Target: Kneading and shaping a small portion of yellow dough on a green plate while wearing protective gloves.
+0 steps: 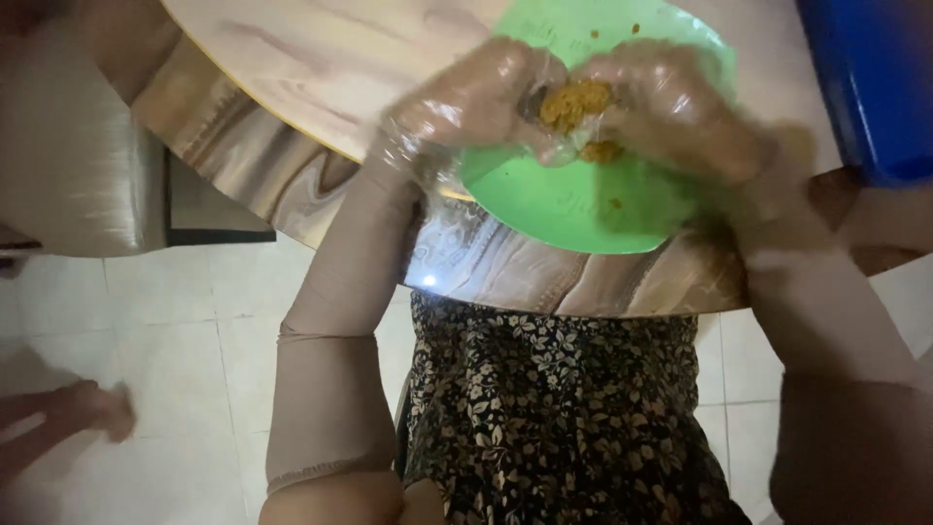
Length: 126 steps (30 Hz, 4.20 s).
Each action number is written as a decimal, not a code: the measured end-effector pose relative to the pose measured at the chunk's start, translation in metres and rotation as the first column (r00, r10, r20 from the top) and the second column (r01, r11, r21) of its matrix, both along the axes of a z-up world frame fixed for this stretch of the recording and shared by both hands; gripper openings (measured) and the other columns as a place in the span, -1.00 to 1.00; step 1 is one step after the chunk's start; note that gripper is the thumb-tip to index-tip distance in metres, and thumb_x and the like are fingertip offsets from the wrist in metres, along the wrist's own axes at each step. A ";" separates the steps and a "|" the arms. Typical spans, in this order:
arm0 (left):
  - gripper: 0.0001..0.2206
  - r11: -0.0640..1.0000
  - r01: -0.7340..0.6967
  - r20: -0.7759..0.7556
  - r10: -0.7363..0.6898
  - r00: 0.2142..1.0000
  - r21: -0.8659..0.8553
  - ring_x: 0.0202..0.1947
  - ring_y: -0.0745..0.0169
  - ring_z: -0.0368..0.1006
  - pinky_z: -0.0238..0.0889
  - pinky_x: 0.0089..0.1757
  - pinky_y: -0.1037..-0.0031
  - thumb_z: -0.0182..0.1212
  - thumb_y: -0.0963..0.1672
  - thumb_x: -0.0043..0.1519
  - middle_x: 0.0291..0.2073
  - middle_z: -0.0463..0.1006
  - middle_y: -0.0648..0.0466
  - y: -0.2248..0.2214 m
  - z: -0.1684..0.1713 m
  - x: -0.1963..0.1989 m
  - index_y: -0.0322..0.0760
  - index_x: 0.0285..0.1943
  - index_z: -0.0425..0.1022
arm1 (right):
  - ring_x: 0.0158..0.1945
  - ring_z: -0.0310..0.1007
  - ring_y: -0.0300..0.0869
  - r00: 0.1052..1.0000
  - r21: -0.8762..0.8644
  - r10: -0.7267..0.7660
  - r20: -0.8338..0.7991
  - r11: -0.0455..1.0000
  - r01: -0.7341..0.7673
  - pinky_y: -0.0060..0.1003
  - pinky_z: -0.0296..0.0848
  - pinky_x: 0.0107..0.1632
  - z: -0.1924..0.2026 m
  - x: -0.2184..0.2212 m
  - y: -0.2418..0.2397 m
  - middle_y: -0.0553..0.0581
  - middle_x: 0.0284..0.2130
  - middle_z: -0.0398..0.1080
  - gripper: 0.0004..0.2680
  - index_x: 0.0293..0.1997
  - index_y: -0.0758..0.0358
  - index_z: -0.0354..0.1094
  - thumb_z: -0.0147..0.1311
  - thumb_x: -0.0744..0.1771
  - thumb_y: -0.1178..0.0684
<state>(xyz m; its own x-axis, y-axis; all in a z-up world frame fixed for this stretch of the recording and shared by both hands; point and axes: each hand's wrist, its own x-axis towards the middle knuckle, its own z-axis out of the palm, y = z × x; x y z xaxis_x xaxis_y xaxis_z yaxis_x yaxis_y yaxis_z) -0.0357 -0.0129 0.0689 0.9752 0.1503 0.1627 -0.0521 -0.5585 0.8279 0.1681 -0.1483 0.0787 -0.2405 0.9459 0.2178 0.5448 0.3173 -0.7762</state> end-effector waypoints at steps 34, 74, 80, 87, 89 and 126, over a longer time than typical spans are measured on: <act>-0.61 0.994 -0.110 -0.142 0.113 0.983 0.027 -0.06 0.12 0.52 0.35 -0.06 0.39 0.39 -0.03 0.16 -0.02 0.58 -0.03 0.002 0.033 -0.016 -0.24 0.11 0.49 | 0.30 0.29 0.15 0.997 -0.251 0.078 -0.008 0.965 -0.077 -0.05 0.45 0.20 0.057 0.009 -0.027 0.30 0.38 0.12 -0.44 0.49 -0.06 0.00 0.02 0.28 -0.13; -0.80 0.976 -0.131 0.224 0.169 0.960 -0.174 -0.60 0.13 0.41 0.29 -0.53 0.47 0.46 -0.21 0.10 -0.54 0.46 -0.10 -0.003 -0.030 0.019 -0.47 -0.29 0.49 | -0.03 0.34 0.18 0.957 0.278 -0.120 0.265 0.960 0.043 0.09 0.53 -0.05 -0.011 0.020 -0.008 0.40 -0.05 0.32 -0.35 0.47 0.33 0.11 0.28 0.28 -0.23; -0.64 0.997 0.029 0.226 -0.010 0.974 -0.078 -0.40 0.05 0.54 0.43 -0.41 0.37 0.46 -0.27 0.04 -0.29 0.51 -0.15 0.000 0.003 0.012 -0.47 -0.01 0.44 | -0.16 0.36 0.03 0.797 0.258 -0.274 0.538 0.954 0.153 -0.13 0.58 -0.33 -0.014 -0.008 -0.005 0.20 -0.25 0.29 -0.48 0.15 0.19 0.35 0.32 0.23 -0.37; -0.70 1.000 0.004 0.291 -0.009 0.957 0.015 -0.39 -0.11 0.55 0.45 -0.41 0.30 0.37 -0.34 0.02 -0.32 0.50 -0.26 0.000 -0.005 0.010 -0.57 -0.09 0.45 | -0.22 0.41 -0.03 0.773 0.336 -0.320 0.548 0.930 0.147 -0.20 0.55 -0.36 -0.038 -0.006 0.005 0.10 -0.38 0.30 -0.58 -0.09 0.17 0.44 0.29 0.27 -0.40; -0.70 0.999 -0.029 0.265 0.037 0.963 -0.034 -0.44 -0.01 0.53 0.42 -0.41 0.35 0.43 -0.29 0.00 -0.34 0.53 -0.19 0.004 -0.014 0.011 -0.47 -0.11 0.50 | -0.22 0.42 -0.03 0.770 0.294 -0.303 0.561 0.943 0.156 -0.22 0.57 -0.30 -0.049 -0.005 0.011 0.10 -0.39 0.32 -0.63 -0.15 0.14 0.44 0.25 0.29 -0.37; -0.70 0.998 -0.015 0.301 -0.003 0.954 0.056 -0.58 0.37 0.27 0.13 -0.51 0.56 0.32 -0.03 0.26 -0.55 0.39 0.15 0.006 -0.032 0.007 -0.36 -0.33 0.48 | -0.12 0.37 -0.06 0.982 0.113 -0.159 0.104 0.983 0.147 -0.24 0.31 -0.10 -0.032 0.000 -0.001 0.19 -0.19 0.38 -0.81 -0.03 0.28 0.55 0.43 0.31 0.15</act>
